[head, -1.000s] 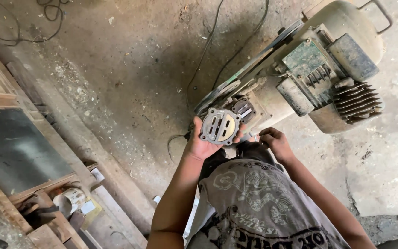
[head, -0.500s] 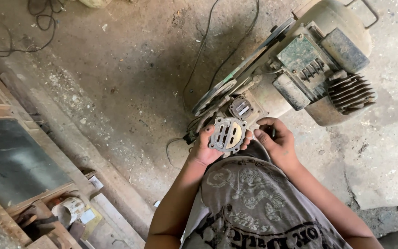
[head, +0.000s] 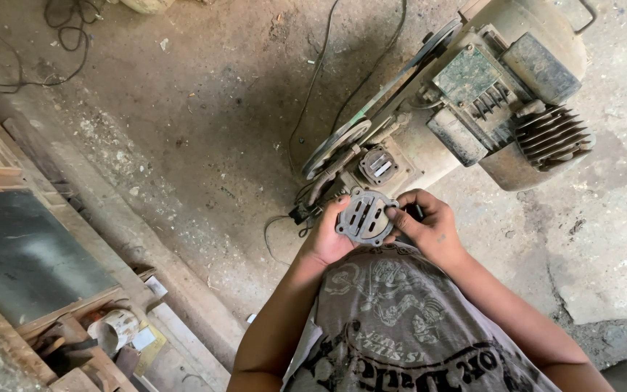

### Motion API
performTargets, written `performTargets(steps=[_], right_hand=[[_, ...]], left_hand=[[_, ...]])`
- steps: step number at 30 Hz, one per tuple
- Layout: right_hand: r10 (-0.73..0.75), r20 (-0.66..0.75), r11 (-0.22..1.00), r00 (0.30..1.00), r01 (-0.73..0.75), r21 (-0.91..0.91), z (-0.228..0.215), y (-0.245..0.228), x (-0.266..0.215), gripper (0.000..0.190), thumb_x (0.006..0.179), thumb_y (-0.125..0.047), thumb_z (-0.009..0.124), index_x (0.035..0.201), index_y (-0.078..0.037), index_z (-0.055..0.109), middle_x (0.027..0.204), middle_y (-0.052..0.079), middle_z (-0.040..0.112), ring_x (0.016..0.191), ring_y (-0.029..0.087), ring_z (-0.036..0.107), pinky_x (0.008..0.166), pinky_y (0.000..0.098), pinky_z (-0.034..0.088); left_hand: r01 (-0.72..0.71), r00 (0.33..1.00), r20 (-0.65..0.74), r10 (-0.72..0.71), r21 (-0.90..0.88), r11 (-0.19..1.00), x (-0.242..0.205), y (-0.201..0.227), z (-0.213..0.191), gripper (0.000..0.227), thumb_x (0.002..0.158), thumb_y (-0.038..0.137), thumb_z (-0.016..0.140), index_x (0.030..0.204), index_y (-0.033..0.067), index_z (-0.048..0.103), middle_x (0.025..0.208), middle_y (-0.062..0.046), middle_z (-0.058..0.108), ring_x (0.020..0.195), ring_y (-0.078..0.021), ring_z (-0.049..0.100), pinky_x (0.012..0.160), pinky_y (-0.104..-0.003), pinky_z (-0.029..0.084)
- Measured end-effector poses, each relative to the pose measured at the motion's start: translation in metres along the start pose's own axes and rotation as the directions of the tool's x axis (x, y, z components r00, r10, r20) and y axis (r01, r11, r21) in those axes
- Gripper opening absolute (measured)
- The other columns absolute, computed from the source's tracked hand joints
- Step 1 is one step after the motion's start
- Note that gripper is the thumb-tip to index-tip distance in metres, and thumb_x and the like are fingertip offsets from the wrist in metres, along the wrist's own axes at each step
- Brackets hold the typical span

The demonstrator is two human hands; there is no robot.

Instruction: Unscrewing bolts by hand and removing the cylinder head and valve plate from an air compressor.

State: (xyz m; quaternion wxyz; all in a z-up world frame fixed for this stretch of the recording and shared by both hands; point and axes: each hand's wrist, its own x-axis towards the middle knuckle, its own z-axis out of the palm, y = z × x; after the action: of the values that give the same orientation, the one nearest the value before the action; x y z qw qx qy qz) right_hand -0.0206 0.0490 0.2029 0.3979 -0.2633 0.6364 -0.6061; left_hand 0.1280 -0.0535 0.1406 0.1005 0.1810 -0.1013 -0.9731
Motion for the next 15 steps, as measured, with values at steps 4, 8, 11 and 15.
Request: performTargets(steps=[4, 8, 11, 15], right_hand=[[0.167, -0.03, 0.982, 0.986, -0.169, -0.081, -0.019, 0.034, -0.001, 0.014, 0.091, -0.009, 0.077, 0.089, 0.004, 0.071, 0.055, 0.018, 0.058, 0.05, 0.017, 0.058, 0.052, 0.0308, 0.046], [0.35, -0.02, 0.932, 0.937, -0.35, -0.099, -0.025, 0.058, -0.001, 0.019, 0.092, -0.016, 0.074, 0.09, 0.003, 0.071, 0.062, 0.018, 0.059, 0.056, 0.019, 0.051, 0.057, 0.0345, 0.041], [0.449, -0.02, 0.889, 0.893, -0.449, -0.094, -0.027, 0.079, -0.003, 0.023, 0.091, -0.021, 0.075, 0.09, 0.001, 0.071, 0.069, 0.016, 0.06, 0.063, 0.021, 0.052, 0.062, 0.0341, 0.04], [0.556, 0.035, 0.831, 0.831, -0.556, -0.008, -0.042, 0.126, 0.0, 0.027, 0.092, -0.022, 0.075, 0.098, 0.003, 0.07, 0.073, 0.013, 0.059, 0.056, 0.016, 0.049, 0.05, 0.0273, 0.035]], left_hand=[[0.023, 0.996, -0.089, -0.012, 0.123, 0.992, 0.022, -0.029, -0.12, 0.063, 0.103, 0.047, 0.057, 0.137, -0.0058, 0.062, 0.126, -0.03, 0.069, 0.109, -0.0412, 0.07, 0.096, -0.056, 0.057], [0.213, 0.863, -0.489, 0.127, 0.58, 0.787, 0.002, 0.003, -0.065, 0.082, 0.094, 0.047, 0.075, 0.153, -0.0004, 0.043, 0.139, -0.036, 0.053, 0.116, -0.0465, 0.064, 0.085, -0.052, 0.062], [0.265, 0.844, -0.517, 0.14, 0.63, 0.73, 0.001, -0.005, -0.065, 0.08, 0.096, 0.043, 0.075, 0.154, -0.0003, 0.042, 0.137, -0.036, 0.054, 0.112, -0.0447, 0.066, 0.078, -0.047, 0.065], [0.286, 0.83, -0.535, 0.159, 0.653, 0.701, 0.004, -0.025, -0.121, 0.057, 0.102, 0.037, 0.068, 0.147, 0.0036, 0.055, 0.132, -0.034, 0.059, 0.107, -0.0436, 0.069, 0.072, -0.047, 0.066]])
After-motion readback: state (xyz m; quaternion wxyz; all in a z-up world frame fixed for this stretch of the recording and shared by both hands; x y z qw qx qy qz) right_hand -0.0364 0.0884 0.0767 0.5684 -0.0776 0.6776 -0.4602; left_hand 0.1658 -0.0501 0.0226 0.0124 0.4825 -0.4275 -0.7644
